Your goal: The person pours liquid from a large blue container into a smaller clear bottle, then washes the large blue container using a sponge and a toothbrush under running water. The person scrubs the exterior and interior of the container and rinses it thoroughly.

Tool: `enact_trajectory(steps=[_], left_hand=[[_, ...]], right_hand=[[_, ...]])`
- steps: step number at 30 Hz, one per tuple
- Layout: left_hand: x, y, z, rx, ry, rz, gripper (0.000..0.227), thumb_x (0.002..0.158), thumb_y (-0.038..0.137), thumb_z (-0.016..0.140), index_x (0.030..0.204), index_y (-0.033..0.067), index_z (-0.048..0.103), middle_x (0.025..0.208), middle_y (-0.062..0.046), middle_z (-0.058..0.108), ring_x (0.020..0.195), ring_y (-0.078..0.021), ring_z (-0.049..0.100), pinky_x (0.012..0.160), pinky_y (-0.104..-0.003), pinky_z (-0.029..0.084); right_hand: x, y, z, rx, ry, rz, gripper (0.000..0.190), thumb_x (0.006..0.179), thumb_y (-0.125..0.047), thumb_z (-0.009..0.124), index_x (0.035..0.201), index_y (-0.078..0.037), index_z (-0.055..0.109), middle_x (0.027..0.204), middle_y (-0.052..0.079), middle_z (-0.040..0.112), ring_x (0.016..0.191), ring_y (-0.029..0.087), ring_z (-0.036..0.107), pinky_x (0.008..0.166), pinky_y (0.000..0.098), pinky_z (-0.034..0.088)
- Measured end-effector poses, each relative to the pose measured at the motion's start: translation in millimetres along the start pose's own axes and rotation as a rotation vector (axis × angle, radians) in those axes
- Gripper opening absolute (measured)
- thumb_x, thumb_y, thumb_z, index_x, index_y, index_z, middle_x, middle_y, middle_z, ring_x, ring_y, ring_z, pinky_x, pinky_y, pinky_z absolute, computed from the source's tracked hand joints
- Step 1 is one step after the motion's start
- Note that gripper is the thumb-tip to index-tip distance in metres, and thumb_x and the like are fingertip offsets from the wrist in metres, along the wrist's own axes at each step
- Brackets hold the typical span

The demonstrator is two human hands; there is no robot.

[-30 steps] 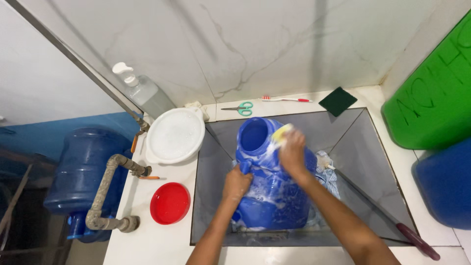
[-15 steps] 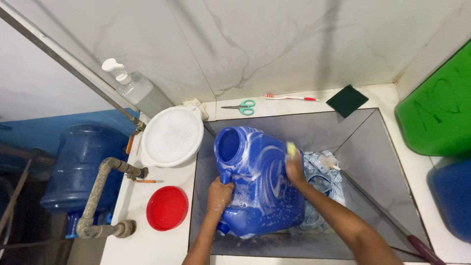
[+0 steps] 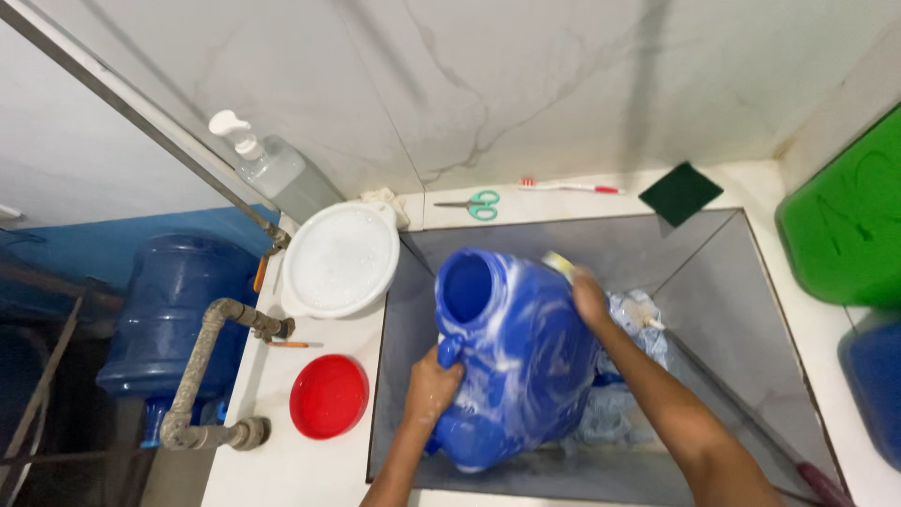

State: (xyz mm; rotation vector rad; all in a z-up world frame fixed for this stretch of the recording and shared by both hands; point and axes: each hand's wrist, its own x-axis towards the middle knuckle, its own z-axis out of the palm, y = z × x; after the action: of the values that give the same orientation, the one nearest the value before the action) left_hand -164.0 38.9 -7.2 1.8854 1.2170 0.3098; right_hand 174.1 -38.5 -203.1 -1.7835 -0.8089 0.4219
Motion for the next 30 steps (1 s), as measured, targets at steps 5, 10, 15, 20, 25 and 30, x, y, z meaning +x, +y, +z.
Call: enact_trajectory(steps=[5,10,15,20,25,30], left_hand=[[-1,-14,-15,0.131,-0.164,0.150,0.034,0.077,0.025,0.072,0.105,0.0068,0.074,0.081,-0.023,0.075,0.079,-0.0400,0.075,0.075,-0.046,0.058],[-4,-30,-7,0.358,-0.154,0.414,0.039,0.074,0.034,0.078,0.102,0.0078,0.072,0.076,-0.022,0.073,0.075,-0.0408,0.072,0.071,-0.048,0.057],[-5,-31,-10,0.347,-0.128,0.417,0.038,0.074,0.036,0.076,0.101,0.0084,0.073,0.076,-0.022,0.073,0.075,-0.0410,0.072,0.070,-0.050,0.057],[6,6,-1,0.397,-0.037,0.321,0.049,0.074,0.033,0.076,0.112,0.0034,0.068,0.084,-0.030,0.070,0.082,-0.0487,0.069,0.077,-0.056,0.054],[16,37,29,0.297,-0.047,0.207,0.040,0.082,0.029,0.070,0.107,-0.0023,0.066,0.094,-0.033,0.070,0.096,-0.0492,0.068,0.090,-0.055,0.052],[52,60,75,0.169,-0.015,0.112,0.049,0.078,0.023,0.074,0.111,-0.0101,0.059,0.103,-0.037,0.067,0.103,-0.0501,0.065,0.093,-0.052,0.051]], right_hand=[[-68,-35,6,-0.153,-0.051,-0.148,0.036,0.104,-0.020,0.037,0.109,0.001,0.065,0.115,0.023,0.066,0.107,0.039,0.061,0.098,0.0473,0.047],[-26,-47,-6,-0.383,-0.178,-0.582,0.034,0.102,-0.020,0.038,0.108,0.000,0.065,0.124,0.023,0.064,0.116,0.038,0.059,0.104,0.0474,0.045],[-20,57,-56,-0.553,-0.142,-0.076,0.033,0.100,-0.020,0.040,0.106,-0.001,0.066,0.133,0.022,0.063,0.125,0.037,0.057,0.109,0.0476,0.043],[16,36,-33,-0.743,-0.120,-0.592,0.031,0.098,-0.019,0.041,0.104,-0.002,0.066,0.143,0.022,0.061,0.134,0.037,0.055,0.115,0.0477,0.040],[56,-84,-42,-0.604,-0.136,-0.783,0.032,0.097,-0.011,0.048,0.126,-0.001,0.057,0.151,0.019,0.052,0.147,0.037,0.044,0.113,0.0506,0.035],[-65,-153,2,-0.535,0.171,-0.386,0.056,0.086,-0.010,0.052,0.141,0.002,0.048,0.134,0.032,0.045,0.121,0.046,0.042,0.107,0.0595,0.033]])
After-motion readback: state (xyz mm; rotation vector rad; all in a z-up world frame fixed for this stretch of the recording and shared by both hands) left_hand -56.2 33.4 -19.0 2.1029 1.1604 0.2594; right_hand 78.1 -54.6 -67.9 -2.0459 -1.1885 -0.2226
